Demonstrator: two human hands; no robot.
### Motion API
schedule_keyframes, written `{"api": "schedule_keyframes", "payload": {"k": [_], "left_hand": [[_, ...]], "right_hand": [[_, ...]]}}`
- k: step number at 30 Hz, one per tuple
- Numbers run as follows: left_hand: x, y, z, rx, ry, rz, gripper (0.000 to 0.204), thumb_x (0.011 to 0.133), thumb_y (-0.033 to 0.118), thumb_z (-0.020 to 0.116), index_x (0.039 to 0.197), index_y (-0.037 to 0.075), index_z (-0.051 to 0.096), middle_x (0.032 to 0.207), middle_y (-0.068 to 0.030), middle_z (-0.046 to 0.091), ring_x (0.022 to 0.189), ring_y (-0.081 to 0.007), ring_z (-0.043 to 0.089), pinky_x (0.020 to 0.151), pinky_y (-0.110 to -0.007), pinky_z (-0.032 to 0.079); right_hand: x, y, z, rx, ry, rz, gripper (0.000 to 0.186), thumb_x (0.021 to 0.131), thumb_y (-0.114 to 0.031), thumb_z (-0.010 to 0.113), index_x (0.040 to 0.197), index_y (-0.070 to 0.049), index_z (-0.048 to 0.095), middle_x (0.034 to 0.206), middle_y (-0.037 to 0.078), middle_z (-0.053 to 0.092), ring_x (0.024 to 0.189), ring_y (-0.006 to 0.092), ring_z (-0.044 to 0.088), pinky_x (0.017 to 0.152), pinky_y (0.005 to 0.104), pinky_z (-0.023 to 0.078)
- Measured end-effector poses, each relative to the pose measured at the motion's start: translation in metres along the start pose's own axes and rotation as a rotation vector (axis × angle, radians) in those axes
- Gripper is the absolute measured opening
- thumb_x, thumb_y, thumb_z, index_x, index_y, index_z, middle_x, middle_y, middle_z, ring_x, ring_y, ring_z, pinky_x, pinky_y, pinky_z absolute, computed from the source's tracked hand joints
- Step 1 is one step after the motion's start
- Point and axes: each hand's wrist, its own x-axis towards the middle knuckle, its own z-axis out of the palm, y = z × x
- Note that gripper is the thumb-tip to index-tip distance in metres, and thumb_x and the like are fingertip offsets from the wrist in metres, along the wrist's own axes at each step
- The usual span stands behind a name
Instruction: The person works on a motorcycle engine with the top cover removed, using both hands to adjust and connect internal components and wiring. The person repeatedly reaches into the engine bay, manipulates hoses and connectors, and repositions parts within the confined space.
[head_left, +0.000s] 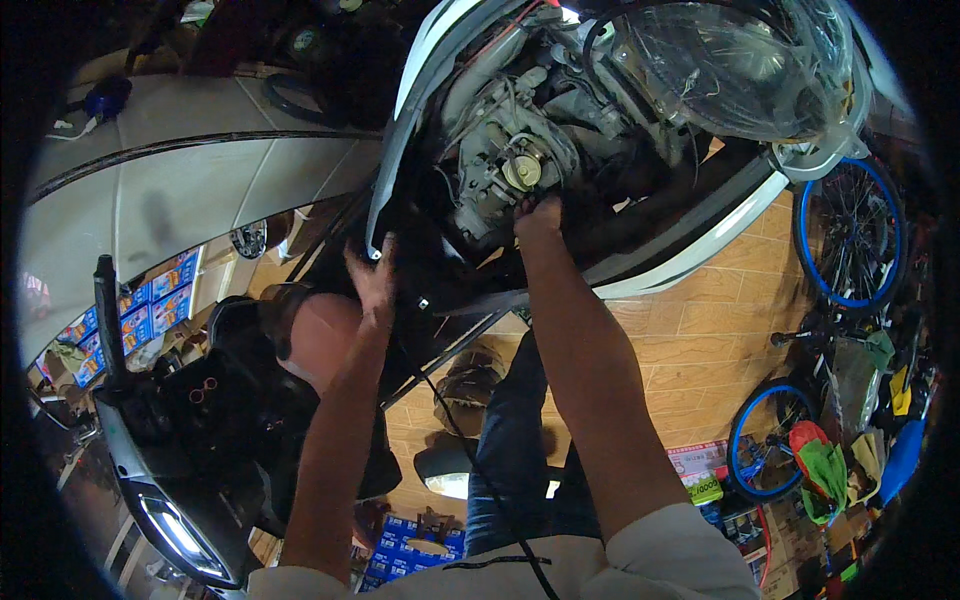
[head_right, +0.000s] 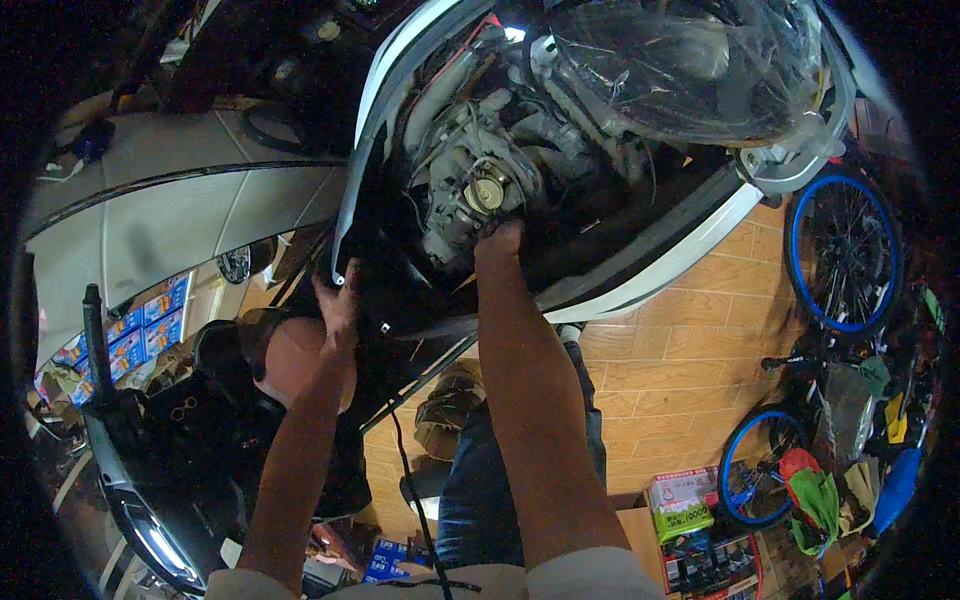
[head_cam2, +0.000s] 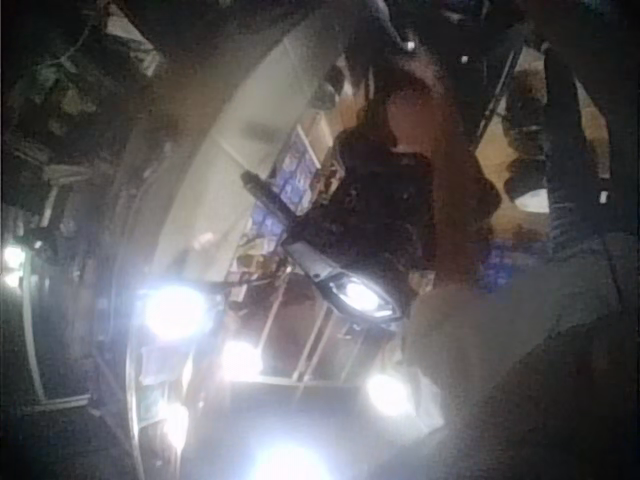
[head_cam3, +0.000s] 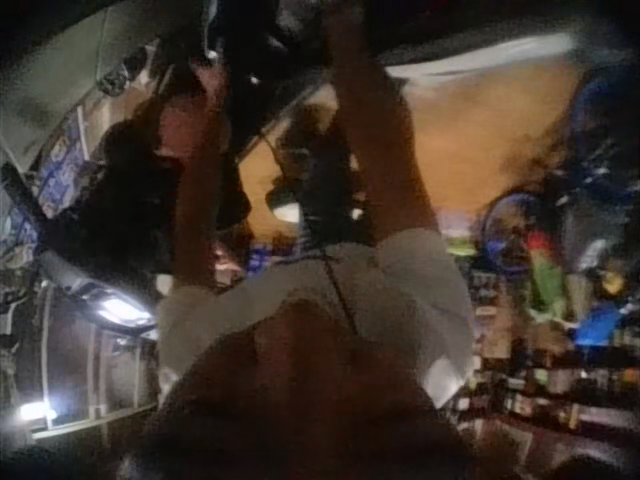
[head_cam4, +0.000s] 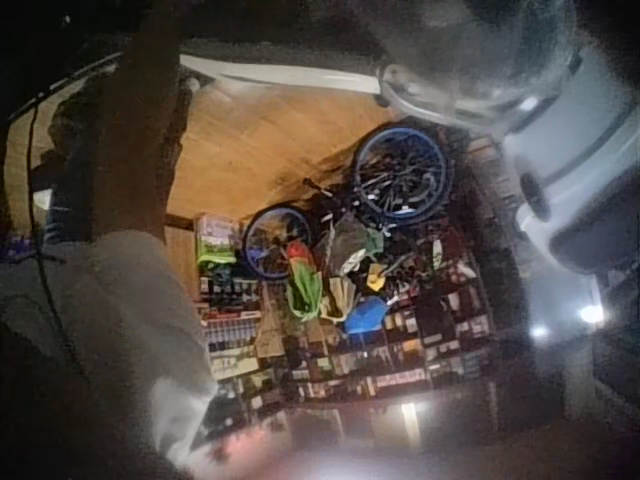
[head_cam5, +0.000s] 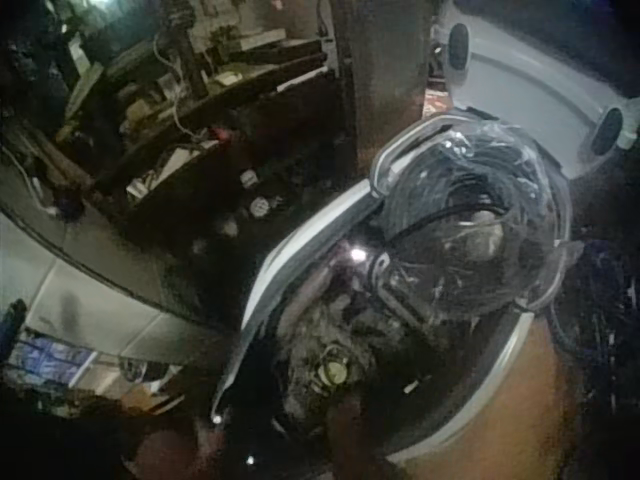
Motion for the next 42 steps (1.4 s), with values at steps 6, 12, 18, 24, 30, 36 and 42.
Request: {"api": "schedule_keyframes", "payload": {"k": [6, 12, 18, 24, 30, 36, 42], "left_hand": [[0.008, -0.026, 0.021, -0.185, 0.001, -0.156, 0.061, 0.08, 0.019, 0.073, 0.129, -0.006, 0.047, 0.114, -0.0183, 0.059, 0.105, -0.0269, 0.055, 0.096, -0.037, 0.041], [0.012, -0.027, 0.012, 0.075, -0.028, -0.071, 0.066, 0.077, 0.019, 0.074, 0.132, -0.004, 0.044, 0.118, -0.025, 0.054, 0.111, -0.0368, 0.053, 0.098, -0.042, 0.041], [0.016, 0.014, 0.001, 0.188, -0.019, 0.352, 0.078, 0.075, 0.026, 0.074, 0.138, -0.001, 0.037, 0.131, -0.0302, 0.04, 0.121, -0.0455, 0.042, 0.103, -0.047, 0.037], [0.049, 0.021, 0.013, 0.33, -0.093, 0.32, 0.077, 0.074, 0.024, 0.075, 0.138, 0.002, 0.038, 0.128, -0.0268, 0.046, 0.121, -0.0436, 0.043, 0.105, -0.047, 0.035], [0.045, 0.014, 0.015, 0.257, -0.106, 0.366, 0.072, 0.074, 0.024, 0.075, 0.135, 0.002, 0.043, 0.126, -0.0255, 0.051, 0.122, -0.0431, 0.042, 0.105, -0.048, 0.034], [0.046, 0.021, 0.014, 0.331, -0.153, 0.354, 0.072, 0.075, 0.026, 0.074, 0.135, 0.001, 0.043, 0.129, -0.0279, 0.049, 0.122, -0.0439, 0.042, 0.105, -0.049, 0.034], [0.052, 0.013, 0.014, 0.406, -0.13, 0.391, 0.073, 0.074, 0.029, 0.074, 0.134, 0.0, 0.044, 0.127, -0.028, 0.049, 0.12, -0.0451, 0.043, 0.104, -0.05, 0.034]], "right_hand": [[-0.009, -0.009, -0.005, -0.078, -0.023, 0.048, 0.036, 0.093, -0.034, 0.055, 0.126, -0.021, 0.063, 0.13, 0.002, 0.059, 0.116, 0.0212, 0.058, 0.086, 0.0414, 0.052], [-0.024, -0.022, -0.014, -0.375, -0.122, 0.074, 0.038, 0.094, -0.034, 0.055, 0.129, -0.023, 0.062, 0.134, 0.0, 0.057, 0.12, 0.0196, 0.056, 0.087, 0.0414, 0.051], [-0.053, -0.047, -0.051, -0.345, -0.17, 0.159, 0.038, 0.093, -0.03, 0.059, 0.13, -0.022, 0.061, 0.135, 0.0, 0.057, 0.119, 0.0198, 0.057, 0.086, 0.0407, 0.053], [-0.077, -0.057, -0.084, 0.299, -0.071, 0.416, 0.044, 0.091, -0.029, 0.061, 0.133, -0.018, 0.055, 0.138, 0.002, 0.055, 0.118, 0.0218, 0.059, 0.092, 0.0364, 0.051], [-0.084, -0.049, -0.036, 0.963, 0.355, 0.378, 0.043, 0.079, -0.035, 0.073, 0.107, -0.003, 0.066, 0.113, 0.013, 0.067, 0.101, 0.0284, 0.066, 0.083, 0.0388, 0.054], [-0.099, -0.05, -0.036, 1.694, 0.373, 0.746, 0.048, 0.092, -0.039, 0.051, 0.1, 0.005, 0.066, 0.106, 0.026, 0.066, 0.095, 0.0392, 0.066, 0.076, 0.0489, 0.052], [-0.13, -0.079, -0.065, 1.51, 0.582, 0.927, 0.044, 0.096, -0.035, 0.045, 0.099, 0.002, 0.067, 0.105, 0.024, 0.067, 0.086, 0.0378, 0.066, 0.07, 0.0442, 0.053]]}}
